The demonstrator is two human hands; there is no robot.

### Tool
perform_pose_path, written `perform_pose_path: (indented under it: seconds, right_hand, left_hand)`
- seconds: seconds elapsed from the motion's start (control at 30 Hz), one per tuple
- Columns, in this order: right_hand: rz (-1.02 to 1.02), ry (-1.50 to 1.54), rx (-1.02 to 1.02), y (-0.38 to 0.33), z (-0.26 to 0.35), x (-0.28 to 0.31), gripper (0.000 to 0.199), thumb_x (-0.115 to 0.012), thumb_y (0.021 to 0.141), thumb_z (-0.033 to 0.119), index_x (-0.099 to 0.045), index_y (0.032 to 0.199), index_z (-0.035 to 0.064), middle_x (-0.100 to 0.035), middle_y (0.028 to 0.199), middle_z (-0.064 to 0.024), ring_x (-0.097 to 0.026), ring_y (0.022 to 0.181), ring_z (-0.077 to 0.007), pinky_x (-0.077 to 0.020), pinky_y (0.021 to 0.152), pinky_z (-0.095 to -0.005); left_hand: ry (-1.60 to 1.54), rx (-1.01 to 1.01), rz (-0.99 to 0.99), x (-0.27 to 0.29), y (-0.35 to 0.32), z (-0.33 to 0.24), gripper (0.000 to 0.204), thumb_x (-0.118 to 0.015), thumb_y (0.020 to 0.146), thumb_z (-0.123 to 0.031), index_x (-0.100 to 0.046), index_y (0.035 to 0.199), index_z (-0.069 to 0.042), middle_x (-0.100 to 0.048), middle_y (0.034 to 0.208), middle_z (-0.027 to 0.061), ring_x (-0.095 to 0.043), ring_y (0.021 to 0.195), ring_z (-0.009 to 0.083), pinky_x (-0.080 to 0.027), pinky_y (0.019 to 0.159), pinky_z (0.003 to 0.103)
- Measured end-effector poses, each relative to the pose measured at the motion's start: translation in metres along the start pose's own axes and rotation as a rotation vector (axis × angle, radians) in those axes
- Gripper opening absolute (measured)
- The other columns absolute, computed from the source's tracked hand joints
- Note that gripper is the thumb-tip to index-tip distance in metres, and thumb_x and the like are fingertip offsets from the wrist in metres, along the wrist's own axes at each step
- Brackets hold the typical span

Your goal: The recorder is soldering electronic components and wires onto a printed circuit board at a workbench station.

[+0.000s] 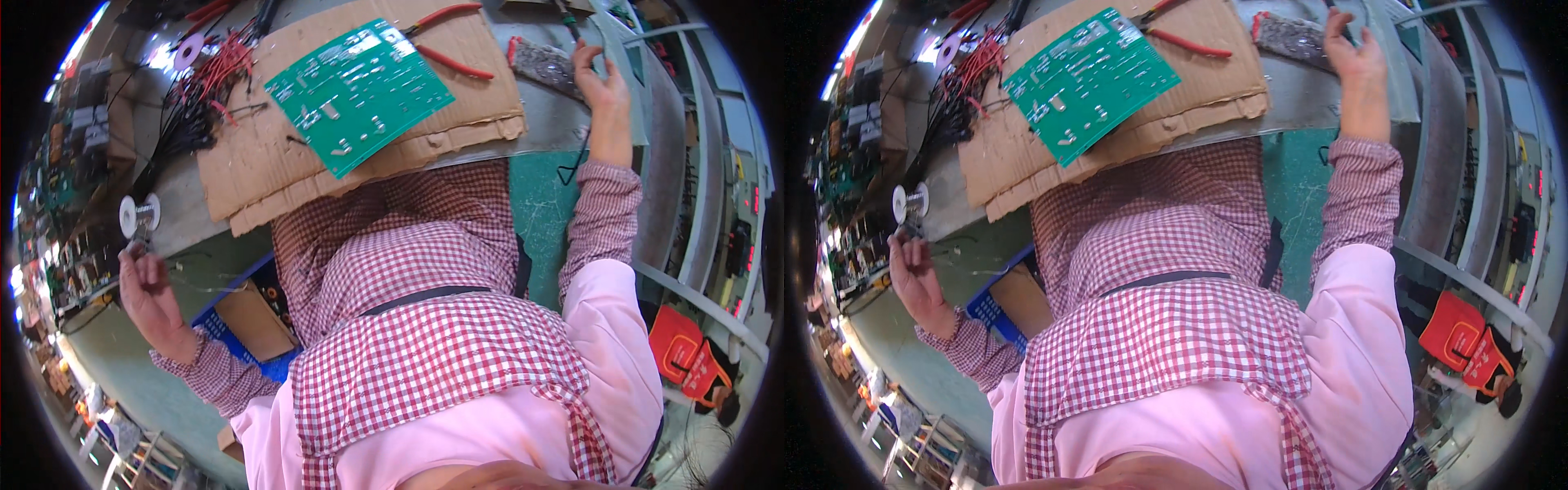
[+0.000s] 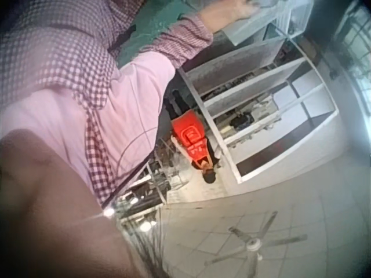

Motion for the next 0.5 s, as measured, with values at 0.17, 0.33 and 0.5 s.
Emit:
perform_pose_path:
  seconds: [0.17, 0.33, 0.5]
  right_hand:
    - [0.028, 0.13, 0.042, 0.048, 0.03, -0.016, 0.071, -0.047, 0.086, 0.051, -0.039, 0.121, -0.0101, -0.05, 0.101, -0.0169, -0.055, 0.075, -0.0236, -0.0516, 0.06, -0.0325]
    - [-0.079, 0.061, 0.018, 0.069, 0.018, -0.036, 0.064, -0.05, 0.083, 0.054, -0.049, 0.107, -0.0048, -0.052, 0.09, -0.0152, -0.054, 0.074, -0.0226, -0.0511, 0.056, -0.0321]
    - [-0.083, -0.503, 0.596, 0.07, 0.043, -0.069, 0.024, -0.042, 0.086, 0.024, -0.045, 0.065, 0.0115, -0.04, 0.055, 0.0007, -0.044, 0.049, -0.0163, -0.0373, 0.05, -0.0307]
  left_hand:
    - [0.189, 0.121, 0.322, -0.076, -0.056, 0.013, 0.027, -0.054, 0.092, -0.012, -0.056, 0.109, 0.008, -0.048, 0.071, -0.0025, -0.038, 0.06, 0.0032, -0.039, 0.065, 0.021]
    - [0.712, -0.131, 0.412, -0.14, -0.081, 0.021, 0.012, -0.06, 0.085, -0.002, -0.064, 0.096, 0.002, -0.061, 0.082, -0.0015, -0.048, 0.065, 0.004, -0.039, 0.058, 0.02]
    - [0.839, -0.47, 0.592, -0.167, -0.071, 0.028, 0.014, -0.065, 0.079, -0.001, -0.065, 0.093, -0.002, -0.058, 0.074, 0.0029, -0.047, 0.056, 0.011, -0.037, 0.049, 0.025]
Point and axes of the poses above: each hand's wrist, its own y-axis towards the middle knuckle, its own x-axis out of the back of the hand, z = x × y, the point moved 2 cm from there along y, towards the middle knuckle
